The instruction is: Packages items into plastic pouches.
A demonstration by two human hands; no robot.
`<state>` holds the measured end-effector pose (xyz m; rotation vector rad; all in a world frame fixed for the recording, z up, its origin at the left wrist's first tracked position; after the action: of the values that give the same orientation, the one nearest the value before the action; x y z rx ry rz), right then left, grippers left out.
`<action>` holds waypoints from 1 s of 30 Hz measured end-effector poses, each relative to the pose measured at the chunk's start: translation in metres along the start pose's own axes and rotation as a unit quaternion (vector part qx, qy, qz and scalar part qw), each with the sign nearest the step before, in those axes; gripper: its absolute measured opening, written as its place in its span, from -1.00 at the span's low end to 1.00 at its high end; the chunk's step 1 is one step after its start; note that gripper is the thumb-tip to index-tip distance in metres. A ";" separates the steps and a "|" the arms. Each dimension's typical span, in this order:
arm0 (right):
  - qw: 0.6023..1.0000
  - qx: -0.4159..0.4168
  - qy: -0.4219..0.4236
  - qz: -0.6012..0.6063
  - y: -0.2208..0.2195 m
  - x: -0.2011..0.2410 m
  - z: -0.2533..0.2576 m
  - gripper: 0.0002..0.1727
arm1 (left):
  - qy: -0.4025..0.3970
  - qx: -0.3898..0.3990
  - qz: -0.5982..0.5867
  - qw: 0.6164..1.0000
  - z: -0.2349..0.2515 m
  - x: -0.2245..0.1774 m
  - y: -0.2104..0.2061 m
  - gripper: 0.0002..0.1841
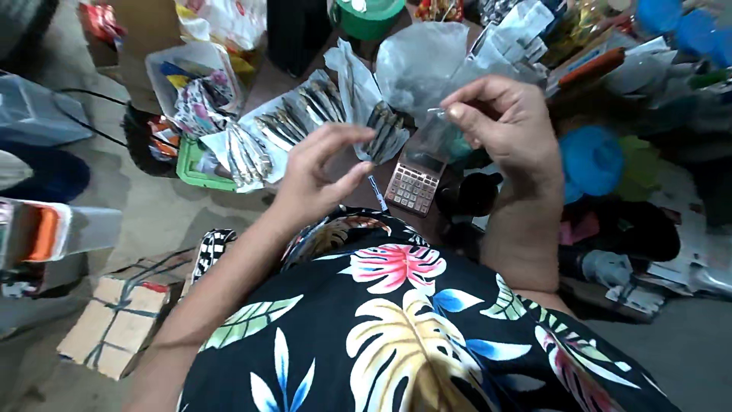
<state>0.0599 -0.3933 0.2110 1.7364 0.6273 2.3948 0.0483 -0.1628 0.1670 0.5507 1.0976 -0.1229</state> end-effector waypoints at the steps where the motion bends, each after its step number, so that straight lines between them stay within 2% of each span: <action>1: 1.000 0.006 0.013 0.021 -0.012 0.004 0.003 -0.87 | 0.004 -0.005 -0.014 1.000 0.010 -0.004 -0.005 -0.48; 3: 0.998 0.005 0.025 0.062 -0.034 0.012 0.007 -0.88 | 0.020 -0.019 -0.040 0.999 0.023 -0.007 -0.014 -0.37; 4: 0.996 0.004 0.028 0.081 -0.043 0.016 0.008 -0.86 | 0.028 -0.022 -0.059 0.998 0.026 -0.006 -0.018 -0.42; 7: 0.994 -0.030 0.046 0.098 -0.053 0.014 0.013 -0.76 | 0.064 -0.027 -0.145 0.987 0.026 0.002 -0.020 -0.78; 9: 0.995 -0.056 0.039 0.075 -0.052 -0.001 0.018 -0.60 | 0.095 -0.024 -0.188 0.977 0.019 0.010 -0.014 -0.88; 12: 0.991 0.020 -0.016 0.134 -0.075 -0.028 0.024 -0.25 | 0.110 -0.021 -0.209 0.972 0.006 0.017 -0.001 -0.82; 14: 0.978 0.064 -0.044 0.194 -0.099 -0.027 0.024 -0.32 | 0.117 -0.020 -0.208 0.971 -0.002 0.022 0.008 -0.73; 16: 0.974 0.069 -0.043 0.213 -0.115 -0.022 0.025 -0.48 | 0.133 -0.029 -0.208 0.969 -0.009 0.028 0.017 -0.68; 18: 0.973 0.063 -0.040 0.217 -0.122 -0.021 0.027 -0.56 | 0.146 -0.056 -0.213 0.964 -0.017 0.036 0.027 -0.67; 19: 0.973 0.064 -0.042 0.218 -0.126 -0.021 0.029 -0.55 | 0.152 -0.069 -0.221 0.961 -0.020 0.040 0.032 -0.66; 22: 0.973 0.079 -0.040 0.214 -0.139 -0.017 0.034 -0.31 | 0.163 -0.088 -0.228 0.956 -0.026 0.051 0.047 -0.64; 23: 0.976 0.072 -0.037 0.200 -0.142 -0.014 0.036 -0.32 | 0.163 -0.089 -0.229 0.956 -0.028 0.054 0.052 -0.64; 27: 0.986 0.000 -0.046 0.160 -0.152 -0.012 0.051 -0.66 | 0.169 -0.091 -0.222 0.956 -0.033 0.063 0.075 -0.65; 30: 0.986 -0.008 -0.047 0.161 -0.166 -0.009 0.062 -0.73 | 0.176 -0.101 -0.219 0.954 -0.036 0.070 0.096 -0.66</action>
<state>0.0966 -0.2298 0.1533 2.0681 0.3338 2.4862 0.0858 -0.0508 0.1286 0.1370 1.5521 -0.3045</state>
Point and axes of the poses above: each hand's wrist, its own z-axis towards the middle knuckle, its own y-axis out of the back of the hand, x = y × z, the point moved 8 cm from there along z, towards the middle knuckle, and after that the axes turned 6 degrees about y, right-handed, at the moved point
